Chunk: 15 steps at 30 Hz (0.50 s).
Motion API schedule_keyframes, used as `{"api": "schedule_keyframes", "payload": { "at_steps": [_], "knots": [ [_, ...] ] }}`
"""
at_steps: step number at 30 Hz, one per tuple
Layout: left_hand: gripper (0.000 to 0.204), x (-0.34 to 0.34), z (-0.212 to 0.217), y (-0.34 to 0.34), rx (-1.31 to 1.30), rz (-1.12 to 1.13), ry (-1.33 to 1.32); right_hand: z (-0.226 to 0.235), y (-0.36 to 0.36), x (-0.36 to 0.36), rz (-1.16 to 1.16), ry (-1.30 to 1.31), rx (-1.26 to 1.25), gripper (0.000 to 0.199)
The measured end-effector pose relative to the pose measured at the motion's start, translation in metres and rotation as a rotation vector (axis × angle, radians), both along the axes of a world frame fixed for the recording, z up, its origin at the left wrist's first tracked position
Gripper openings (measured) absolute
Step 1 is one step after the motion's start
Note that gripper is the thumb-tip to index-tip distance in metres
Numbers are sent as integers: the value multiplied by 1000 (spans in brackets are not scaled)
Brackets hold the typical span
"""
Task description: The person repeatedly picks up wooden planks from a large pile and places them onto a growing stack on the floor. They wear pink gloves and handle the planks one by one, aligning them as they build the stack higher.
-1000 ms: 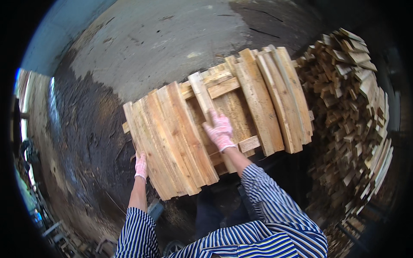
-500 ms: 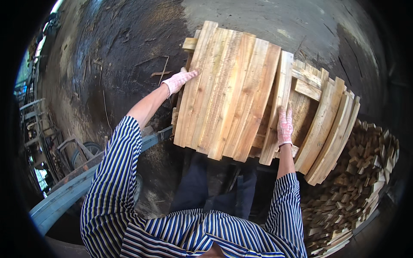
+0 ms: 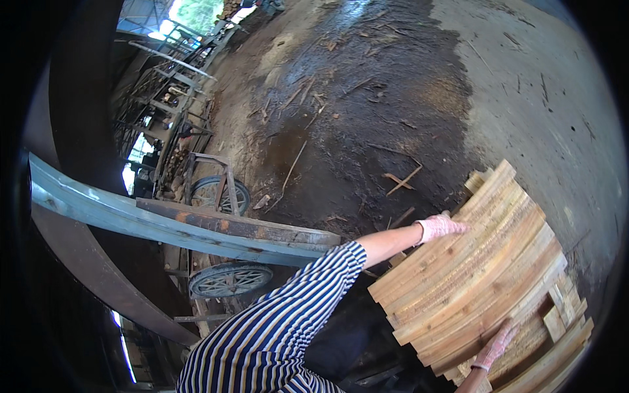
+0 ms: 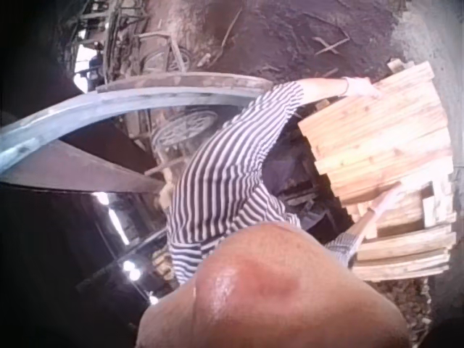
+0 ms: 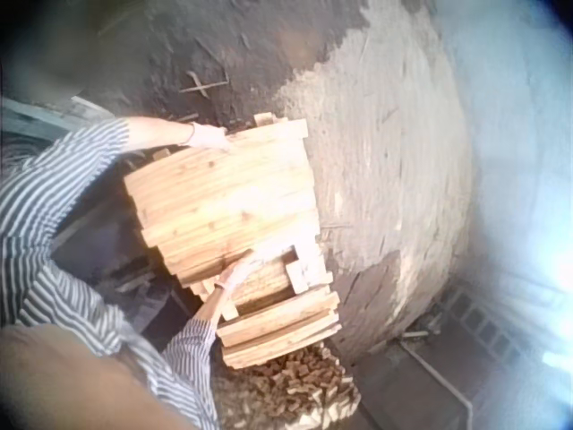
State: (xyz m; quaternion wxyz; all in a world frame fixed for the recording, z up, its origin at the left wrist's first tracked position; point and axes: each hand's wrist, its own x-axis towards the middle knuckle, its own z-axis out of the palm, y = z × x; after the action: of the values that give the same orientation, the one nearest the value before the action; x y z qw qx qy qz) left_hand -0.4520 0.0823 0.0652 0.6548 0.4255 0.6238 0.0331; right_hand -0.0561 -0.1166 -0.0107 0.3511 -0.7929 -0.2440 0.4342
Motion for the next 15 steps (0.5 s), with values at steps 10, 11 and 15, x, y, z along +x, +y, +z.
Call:
{"api": "schedule_keyframes", "payload": {
  "at_steps": [10,11,15],
  "knots": [
    [60,-13,22,15,-133,-12,-209,-1,-1,-5,205,-211,-15,80],
    [59,-14,24,13,-108,-10,-206,-1,0,-5,227,-215,32,89],
    [57,-21,19,8,8,-14,-126,-6,5,-4,173,-161,-9,95]
  ]
}}
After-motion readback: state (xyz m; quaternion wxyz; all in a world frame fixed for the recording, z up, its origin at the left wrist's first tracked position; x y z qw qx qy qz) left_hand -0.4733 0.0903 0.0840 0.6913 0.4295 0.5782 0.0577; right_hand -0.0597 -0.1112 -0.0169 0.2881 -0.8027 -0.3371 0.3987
